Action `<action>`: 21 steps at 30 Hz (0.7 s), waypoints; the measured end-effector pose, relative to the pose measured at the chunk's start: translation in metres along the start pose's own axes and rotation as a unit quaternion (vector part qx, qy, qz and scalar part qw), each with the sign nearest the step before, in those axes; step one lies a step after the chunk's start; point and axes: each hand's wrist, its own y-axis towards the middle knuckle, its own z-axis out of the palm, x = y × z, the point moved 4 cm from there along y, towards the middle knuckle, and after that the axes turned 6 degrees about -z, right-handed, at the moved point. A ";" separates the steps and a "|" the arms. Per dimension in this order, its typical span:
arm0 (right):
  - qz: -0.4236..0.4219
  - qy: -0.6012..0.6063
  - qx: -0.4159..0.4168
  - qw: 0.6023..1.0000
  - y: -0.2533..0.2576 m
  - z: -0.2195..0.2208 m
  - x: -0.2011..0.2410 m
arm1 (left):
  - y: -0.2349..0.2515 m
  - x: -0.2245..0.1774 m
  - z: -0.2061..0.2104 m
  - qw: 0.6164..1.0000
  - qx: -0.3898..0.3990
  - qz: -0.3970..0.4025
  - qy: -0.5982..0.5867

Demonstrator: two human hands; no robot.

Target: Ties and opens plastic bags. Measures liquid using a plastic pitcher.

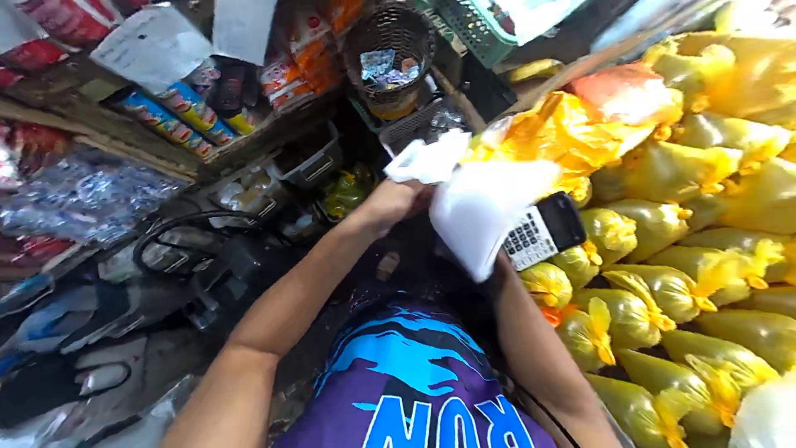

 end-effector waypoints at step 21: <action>0.263 -0.021 0.028 0.964 0.075 0.074 0.046 | 0.035 0.062 -0.052 0.905 -0.033 0.217 0.365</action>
